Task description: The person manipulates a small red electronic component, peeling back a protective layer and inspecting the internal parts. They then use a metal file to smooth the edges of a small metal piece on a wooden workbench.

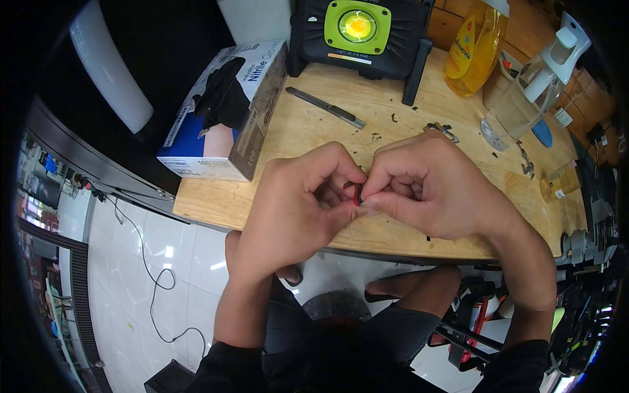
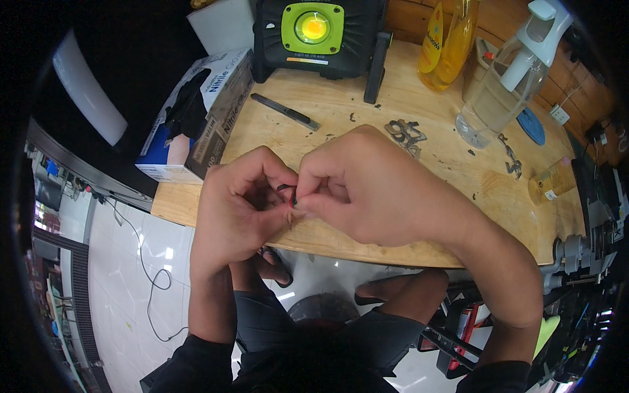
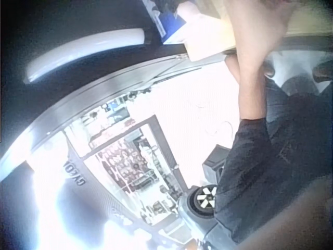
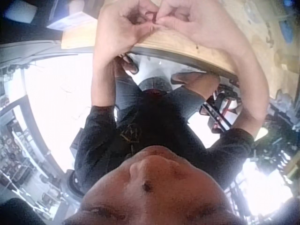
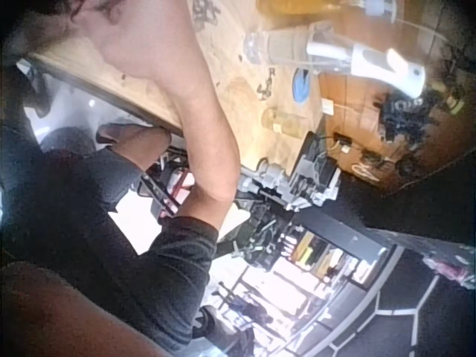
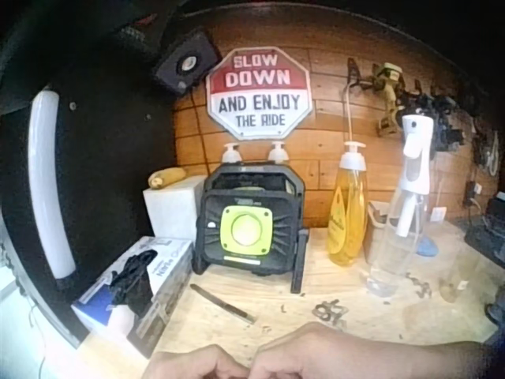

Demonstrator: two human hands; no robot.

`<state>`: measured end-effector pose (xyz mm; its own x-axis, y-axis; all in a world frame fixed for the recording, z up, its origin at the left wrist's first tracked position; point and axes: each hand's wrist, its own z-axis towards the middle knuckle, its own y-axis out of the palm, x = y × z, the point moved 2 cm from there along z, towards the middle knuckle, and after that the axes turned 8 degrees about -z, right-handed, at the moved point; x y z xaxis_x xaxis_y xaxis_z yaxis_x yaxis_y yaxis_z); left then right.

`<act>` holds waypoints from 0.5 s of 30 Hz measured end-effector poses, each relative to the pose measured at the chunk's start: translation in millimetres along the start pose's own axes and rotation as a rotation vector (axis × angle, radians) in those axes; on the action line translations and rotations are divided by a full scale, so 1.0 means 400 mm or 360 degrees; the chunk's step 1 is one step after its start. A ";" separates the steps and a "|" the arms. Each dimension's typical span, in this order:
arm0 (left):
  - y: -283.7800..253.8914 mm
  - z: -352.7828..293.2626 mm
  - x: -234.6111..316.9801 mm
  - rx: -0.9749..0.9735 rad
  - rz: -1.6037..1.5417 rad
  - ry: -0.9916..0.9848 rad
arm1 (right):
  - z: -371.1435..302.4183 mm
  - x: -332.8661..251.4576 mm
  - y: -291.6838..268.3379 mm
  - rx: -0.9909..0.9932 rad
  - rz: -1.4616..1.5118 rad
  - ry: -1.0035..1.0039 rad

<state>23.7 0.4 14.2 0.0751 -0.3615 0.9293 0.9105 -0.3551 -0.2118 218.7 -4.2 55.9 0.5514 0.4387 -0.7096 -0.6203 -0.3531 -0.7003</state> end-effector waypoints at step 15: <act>-0.007 0.006 -0.001 -0.0098 -0.0093 -0.0170 | 0.004 0.002 0.009 0.0151 -0.0224 -0.0297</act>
<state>22.3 3.5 15.2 0.0686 -0.2460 0.9668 0.8881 -0.4265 -0.1715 216.2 -3.7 53.0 0.5289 0.6263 -0.5727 -0.5993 -0.2022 -0.7746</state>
